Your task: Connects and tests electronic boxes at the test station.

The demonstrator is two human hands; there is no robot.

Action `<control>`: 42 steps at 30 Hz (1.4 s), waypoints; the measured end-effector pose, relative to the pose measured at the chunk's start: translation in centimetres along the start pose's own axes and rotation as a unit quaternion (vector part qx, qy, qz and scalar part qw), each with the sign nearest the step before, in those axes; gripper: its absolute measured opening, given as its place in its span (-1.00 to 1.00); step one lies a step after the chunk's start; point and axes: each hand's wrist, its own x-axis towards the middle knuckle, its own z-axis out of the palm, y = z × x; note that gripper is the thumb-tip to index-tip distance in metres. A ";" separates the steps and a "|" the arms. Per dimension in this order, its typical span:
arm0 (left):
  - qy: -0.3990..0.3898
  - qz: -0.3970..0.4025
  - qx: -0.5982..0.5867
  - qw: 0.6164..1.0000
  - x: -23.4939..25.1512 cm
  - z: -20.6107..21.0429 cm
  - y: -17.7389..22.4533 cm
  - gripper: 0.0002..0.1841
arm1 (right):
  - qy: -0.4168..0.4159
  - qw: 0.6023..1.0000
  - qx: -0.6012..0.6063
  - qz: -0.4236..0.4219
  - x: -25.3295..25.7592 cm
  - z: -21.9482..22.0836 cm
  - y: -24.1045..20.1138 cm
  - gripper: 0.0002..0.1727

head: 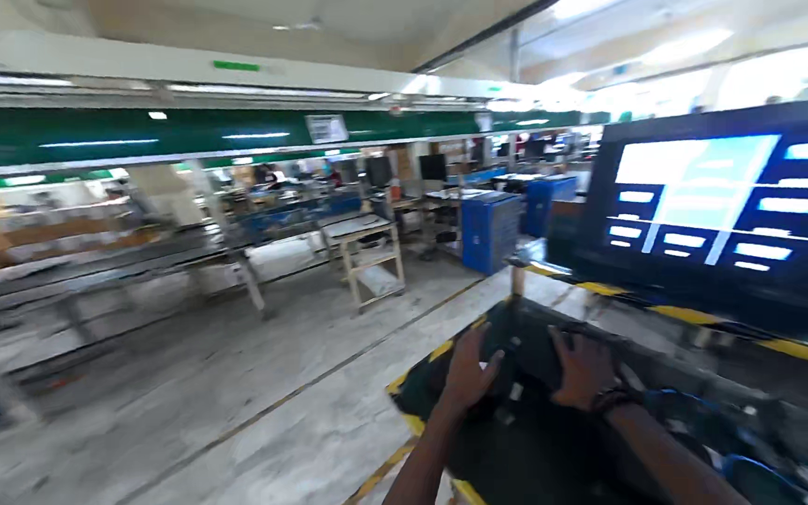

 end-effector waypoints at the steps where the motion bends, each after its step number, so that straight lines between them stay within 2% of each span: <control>1: -0.011 -0.017 -0.071 0.997 0.8 0.9 1.4 -0.19 | -0.001 1.000 0.009 -0.010 -0.4 -0.3 -0.1 0.62; 4: -0.137 -0.094 -0.207 0.964 3.1 3.8 3.1 0.13 | 0.007 0.998 0.008 -0.061 -2.0 -0.9 -0.3 0.65; 5: -0.173 -0.108 -0.252 0.946 3.6 4.7 3.3 0.09 | 0.013 0.997 -0.001 -0.082 -2.5 -1.0 0.0 0.64; 7: -0.195 -0.134 -0.344 0.909 4.4 5.7 3.7 -0.21 | 0.032 0.995 0.015 -0.097 -3.4 -0.9 1.2 0.62; 8: -0.201 -0.145 -0.366 0.897 4.7 5.9 3.8 -0.30 | 0.044 0.995 0.054 -0.078 -3.9 -0.8 1.9 0.62; 11: -0.187 -0.127 -0.411 0.883 5.2 6.4 3.4 -0.39 | 0.048 0.966 0.244 0.075 -4.1 -1.2 4.4 0.77; 12: -0.183 -0.102 -0.424 0.881 5.2 6.7 2.9 -0.39 | 0.039 0.949 0.291 0.113 -4.0 -1.1 5.2 0.74; 13: -0.184 -0.071 -0.424 0.884 5.2 6.9 2.5 -0.36 | 0.027 0.939 0.321 0.121 -3.8 -1.0 5.8 0.61; 14: -0.192 -0.032 -0.408 0.892 5.3 7.1 2.1 -0.29 | 0.026 0.935 0.336 0.107 -3.7 -0.8 6.2 0.41; 15: -0.203 0.009 -0.380 0.902 5.5 7.2 1.8 -0.22 | 0.028 0.936 0.339 0.089 -3.6 -0.5 6.4 0.29; 18: -0.229 0.095 -0.235 0.940 6.7 7.5 0.9 -0.12 | 0.045 0.945 0.318 0.057 -3.0 0.6 6.4 0.12; 21: -0.257 0.129 -0.078 0.955 6.9 7.4 0.3 -0.12 | 0.011 0.957 0.290 0.023 -2.4 0.4 5.6 -0.18; 24: -0.264 0.113 -0.006 0.958 6.6 7.7 0.1 -0.08 | -0.007 0.957 0.289 0.016 -1.8 -0.3 4.3 -0.30; 26: -0.261 0.084 0.031 0.961 6.0 8.1 0.5 -0.05 | 0.003 0.952 0.301 0.060 -1.0 -0.6 3.5 -0.44; 29: -0.258 0.046 0.102 0.960 5.3 8.6 1.9 0.01 | 0.011 0.959 0.255 0.121 0.3 -1.1 2.1 -0.59; 35: -0.263 0.027 0.136 0.955 5.3 9.1 2.4 0.09 | 0.007 0.974 0.213 0.073 0.9 -0.7 2.9 -0.71; 42: -0.260 0.023 0.145 0.954 5.1 9.2 2.6 0.08 | -0.021 0.976 0.203 0.075 0.4 -1.5 2.1 -0.69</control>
